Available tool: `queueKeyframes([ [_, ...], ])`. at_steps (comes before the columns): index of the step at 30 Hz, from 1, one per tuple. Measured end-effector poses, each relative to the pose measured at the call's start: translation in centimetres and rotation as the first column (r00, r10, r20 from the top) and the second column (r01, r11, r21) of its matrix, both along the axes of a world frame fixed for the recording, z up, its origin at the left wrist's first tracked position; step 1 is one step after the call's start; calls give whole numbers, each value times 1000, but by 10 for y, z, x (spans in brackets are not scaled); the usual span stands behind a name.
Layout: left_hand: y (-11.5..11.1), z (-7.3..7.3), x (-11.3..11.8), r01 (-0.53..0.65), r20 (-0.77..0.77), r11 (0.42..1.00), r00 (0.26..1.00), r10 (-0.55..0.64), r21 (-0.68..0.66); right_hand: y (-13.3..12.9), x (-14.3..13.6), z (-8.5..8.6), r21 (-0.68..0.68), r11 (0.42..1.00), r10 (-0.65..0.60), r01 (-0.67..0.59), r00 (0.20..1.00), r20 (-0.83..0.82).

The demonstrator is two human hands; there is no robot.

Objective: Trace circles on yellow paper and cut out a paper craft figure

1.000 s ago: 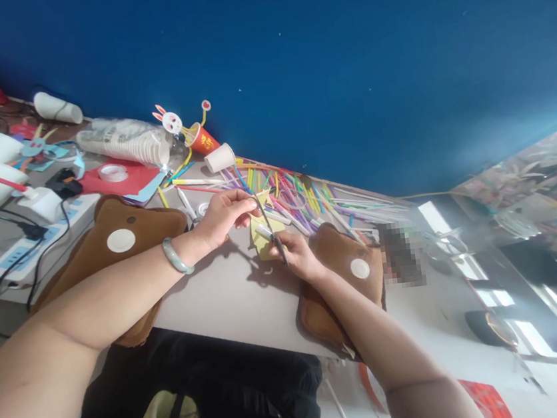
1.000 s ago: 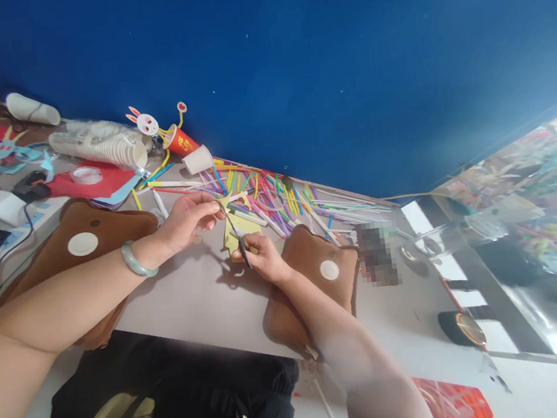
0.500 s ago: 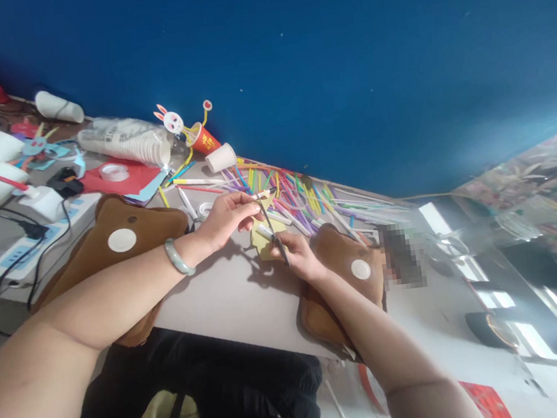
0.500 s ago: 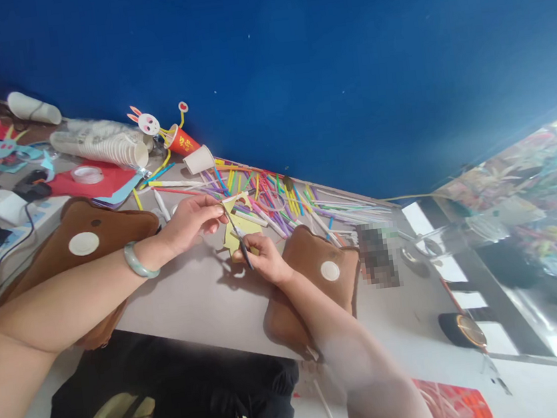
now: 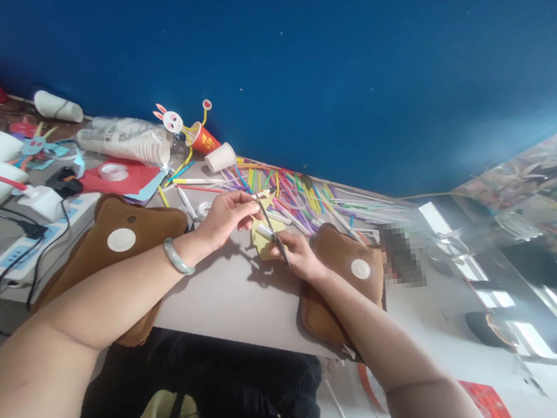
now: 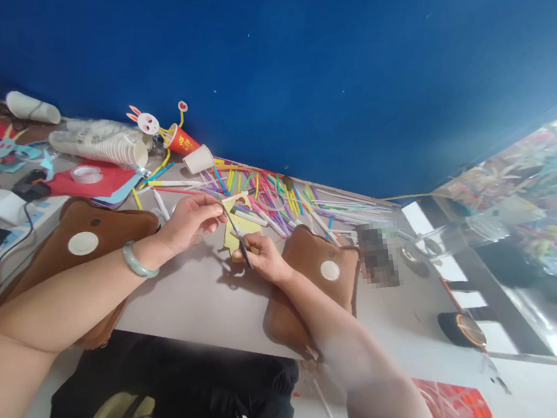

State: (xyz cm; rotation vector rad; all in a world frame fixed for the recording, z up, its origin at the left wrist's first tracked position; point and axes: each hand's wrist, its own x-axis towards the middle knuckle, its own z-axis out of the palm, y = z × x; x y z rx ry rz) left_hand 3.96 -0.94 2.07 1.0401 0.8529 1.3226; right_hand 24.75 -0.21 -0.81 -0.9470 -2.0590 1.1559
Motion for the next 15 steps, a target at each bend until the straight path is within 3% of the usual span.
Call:
queueKeyframes([
  [15,-2,4,0,-14,-2,1000,1000,14,0,0,0,0,-12,1000,7,-7,1000,1],
])
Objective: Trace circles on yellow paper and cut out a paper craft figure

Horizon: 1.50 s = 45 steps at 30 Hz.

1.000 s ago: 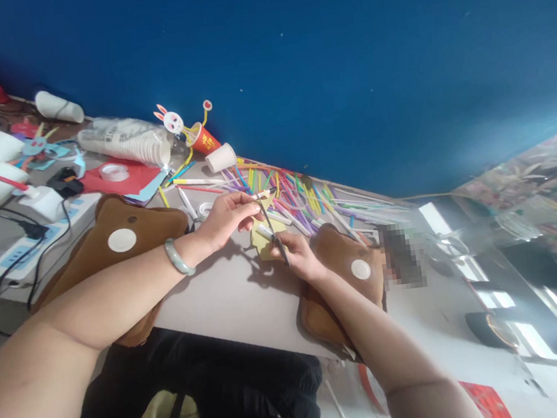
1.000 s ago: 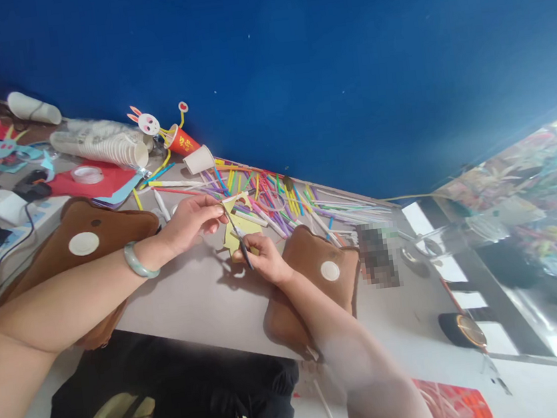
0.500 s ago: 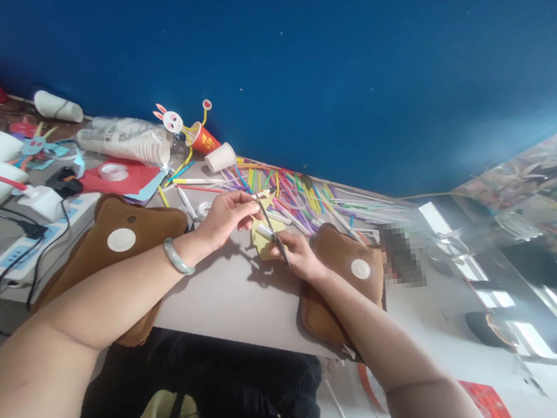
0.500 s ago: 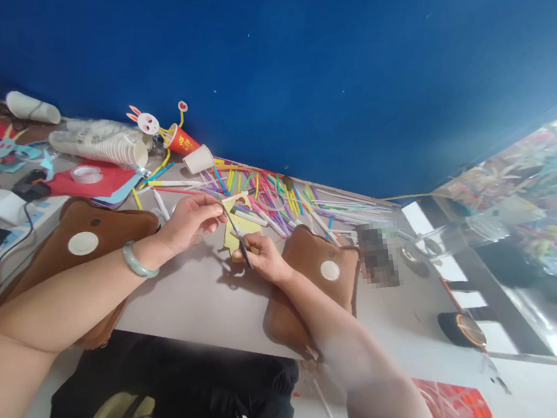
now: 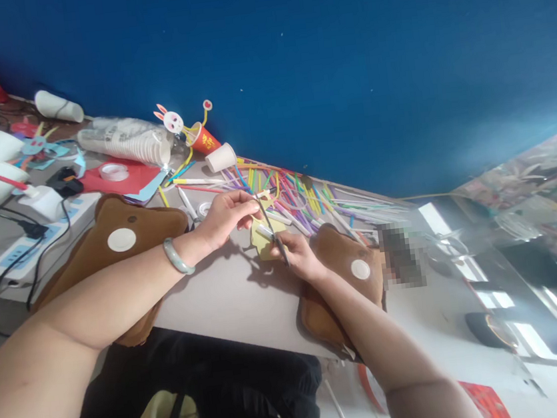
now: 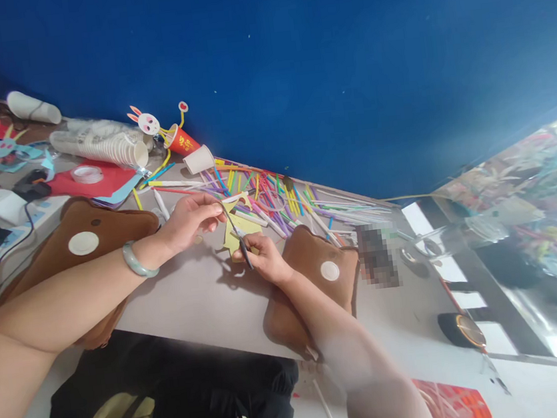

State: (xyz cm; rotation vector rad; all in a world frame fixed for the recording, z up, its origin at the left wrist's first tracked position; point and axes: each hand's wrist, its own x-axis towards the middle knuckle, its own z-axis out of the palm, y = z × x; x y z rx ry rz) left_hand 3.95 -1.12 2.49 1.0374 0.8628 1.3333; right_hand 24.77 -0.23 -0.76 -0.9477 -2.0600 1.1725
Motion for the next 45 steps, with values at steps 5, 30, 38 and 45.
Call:
queueKeyframes([
  [5,1,2,-1,-15,-1,999,1000,15,-29,0,0,0,17,1000,-8,8,1000,9],
  [30,-3,-1,2,65,-5,997,998,-66,-40,-2,0,2,-11,999,36,-36,999,-13],
  [38,-4,-2,1,86,-8,996,996,-86,-29,-1,1,1,-17,999,29,-29,1000,-4],
  [45,-4,-2,1,82,-12,996,997,-82,-28,-1,2,0,-30,999,11,-11,1000,-6],
])
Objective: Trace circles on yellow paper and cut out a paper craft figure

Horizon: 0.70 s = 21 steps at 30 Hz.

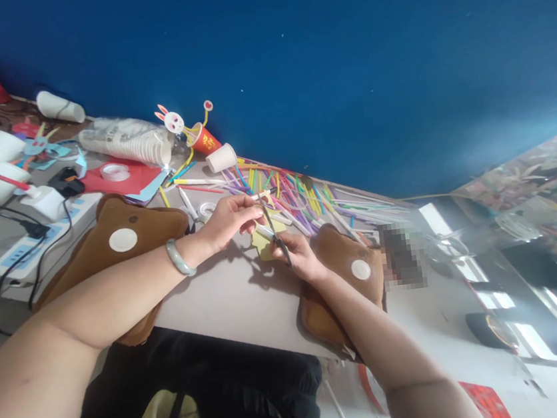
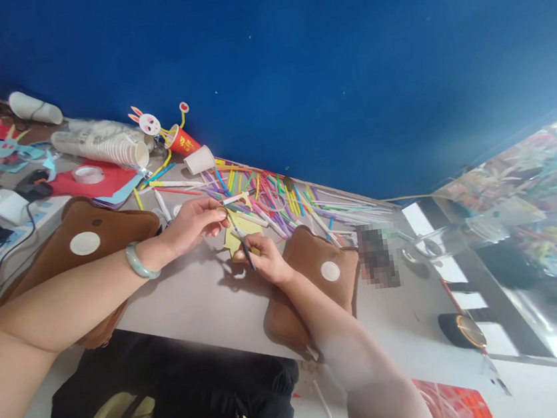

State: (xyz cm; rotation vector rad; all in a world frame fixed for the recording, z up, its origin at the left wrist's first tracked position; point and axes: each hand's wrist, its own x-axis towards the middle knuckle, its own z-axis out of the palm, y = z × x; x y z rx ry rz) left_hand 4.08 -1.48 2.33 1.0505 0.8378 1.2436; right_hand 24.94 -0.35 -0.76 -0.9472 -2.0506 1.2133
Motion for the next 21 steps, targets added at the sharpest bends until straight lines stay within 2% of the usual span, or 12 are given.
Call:
queueKeyframes([
  [21,1,0,-1,-3,-12,999,1000,3,32,0,1,-1,-15,1000,5,-5,1000,-2],
])
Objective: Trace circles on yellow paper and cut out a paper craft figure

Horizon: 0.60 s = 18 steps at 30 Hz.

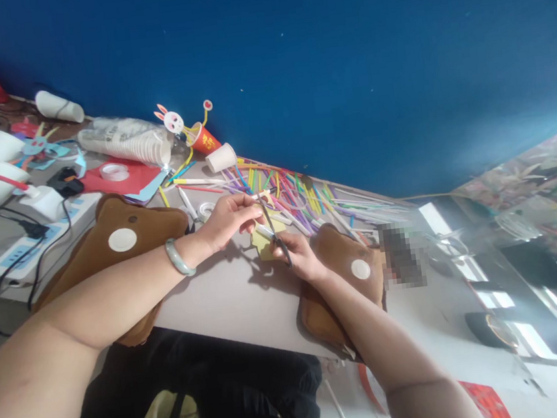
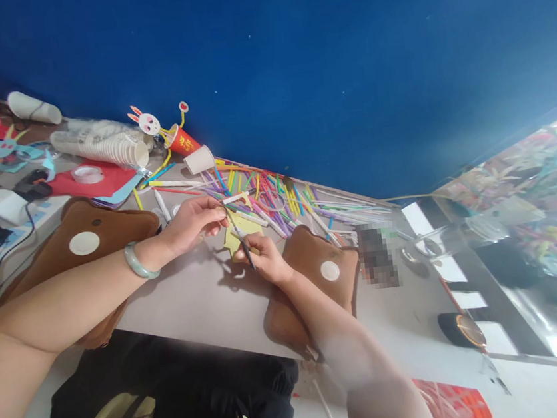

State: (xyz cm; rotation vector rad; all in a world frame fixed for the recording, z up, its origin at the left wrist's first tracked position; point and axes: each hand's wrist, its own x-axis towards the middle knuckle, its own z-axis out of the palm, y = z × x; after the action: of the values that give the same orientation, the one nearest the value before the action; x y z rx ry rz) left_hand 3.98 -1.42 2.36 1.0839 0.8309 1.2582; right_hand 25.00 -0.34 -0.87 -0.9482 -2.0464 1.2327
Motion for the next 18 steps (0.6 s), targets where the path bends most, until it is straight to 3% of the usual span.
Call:
queueKeyframes([
  [18,1,0,0,-16,36,1000,999,16,0,0,0,0,-1,1000,2,-2,1000,-26],
])
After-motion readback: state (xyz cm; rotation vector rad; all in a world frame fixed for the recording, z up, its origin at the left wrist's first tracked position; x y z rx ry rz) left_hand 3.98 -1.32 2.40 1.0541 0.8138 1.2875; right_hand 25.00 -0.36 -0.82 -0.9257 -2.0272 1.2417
